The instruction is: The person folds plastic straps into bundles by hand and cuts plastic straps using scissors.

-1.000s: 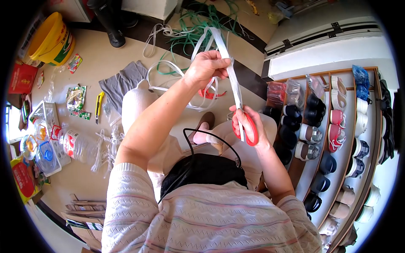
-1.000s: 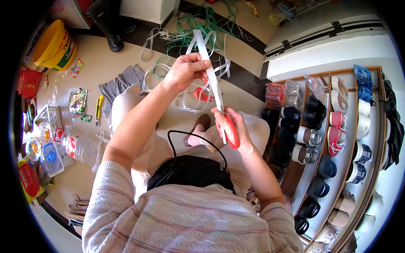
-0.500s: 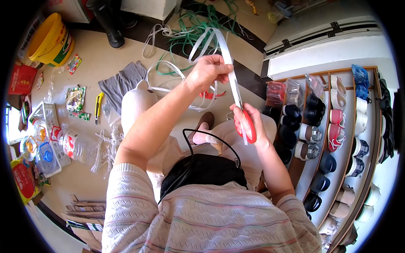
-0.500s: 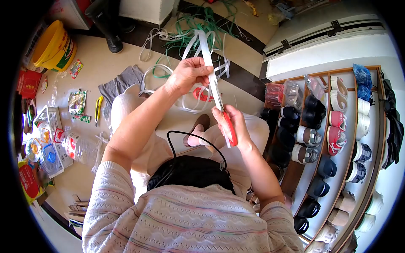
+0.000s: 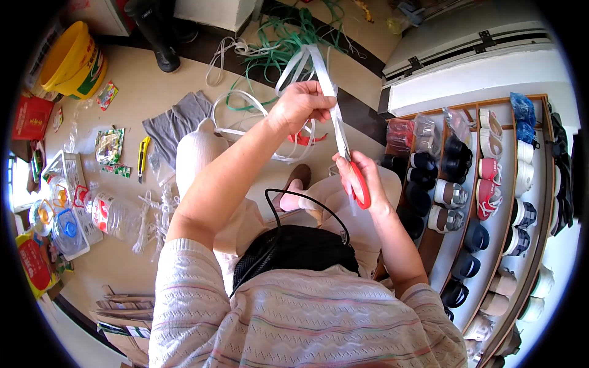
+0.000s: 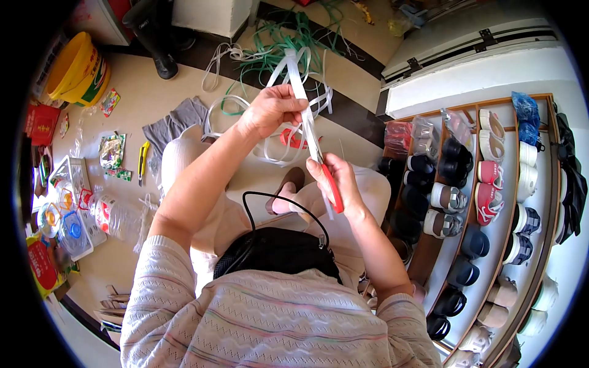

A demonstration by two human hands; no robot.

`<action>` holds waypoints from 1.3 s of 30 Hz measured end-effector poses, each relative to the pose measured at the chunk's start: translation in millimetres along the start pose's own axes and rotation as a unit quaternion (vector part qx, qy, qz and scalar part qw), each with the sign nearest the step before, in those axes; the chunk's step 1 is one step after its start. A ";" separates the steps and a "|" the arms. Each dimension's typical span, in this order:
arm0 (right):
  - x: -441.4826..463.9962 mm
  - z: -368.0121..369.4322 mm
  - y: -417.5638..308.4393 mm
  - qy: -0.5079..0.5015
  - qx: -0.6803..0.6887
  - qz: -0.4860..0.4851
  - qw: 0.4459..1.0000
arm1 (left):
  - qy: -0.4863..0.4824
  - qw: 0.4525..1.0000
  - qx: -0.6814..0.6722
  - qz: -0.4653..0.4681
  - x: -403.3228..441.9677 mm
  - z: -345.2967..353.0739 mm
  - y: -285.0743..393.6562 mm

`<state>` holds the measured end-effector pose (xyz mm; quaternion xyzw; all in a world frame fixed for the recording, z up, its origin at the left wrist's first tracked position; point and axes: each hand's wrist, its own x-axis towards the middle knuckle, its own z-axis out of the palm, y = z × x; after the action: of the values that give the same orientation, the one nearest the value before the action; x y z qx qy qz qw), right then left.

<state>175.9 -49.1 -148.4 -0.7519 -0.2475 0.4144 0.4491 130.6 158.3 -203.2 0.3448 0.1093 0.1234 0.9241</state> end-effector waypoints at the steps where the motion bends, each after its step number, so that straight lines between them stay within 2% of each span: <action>1: -0.2 0.3 -3.1 0.000 -0.006 0.004 1.000 | -0.002 1.000 0.002 0.002 0.1 0.3 -1.2; 13: -0.7 7.5 2.8 0.029 0.036 0.011 0.999 | 0.027 0.999 0.038 0.025 0.8 4.5 0.1; 23: 0.6 3.3 0.6 0.005 0.024 0.042 0.999 | 0.019 0.999 0.036 -0.029 -0.1 4.2 -3.1; 27: -3.7 4.0 6.1 0.007 0.022 0.055 0.998 | 0.031 0.999 0.013 -0.015 4.6 -0.7 8.0; 30: 2.5 1.3 13.3 0.011 -0.006 -0.015 1.000 | 0.006 0.999 0.039 0.000 3.7 -0.1 -0.5; 33: 4.6 -0.4 7.3 0.019 -0.011 -0.003 1.000 | 0.004 1.000 0.025 0.003 2.1 3.2 -5.4; 39: 4.8 0.7 9.1 0.047 -0.074 -0.045 0.995 | 0.010 1.000 0.030 -0.006 -0.3 3.3 -2.6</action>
<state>177.9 -49.5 -158.5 -0.7896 -0.2902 0.3385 0.4217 131.7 154.3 -202.5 0.3701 0.1237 0.1180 0.9131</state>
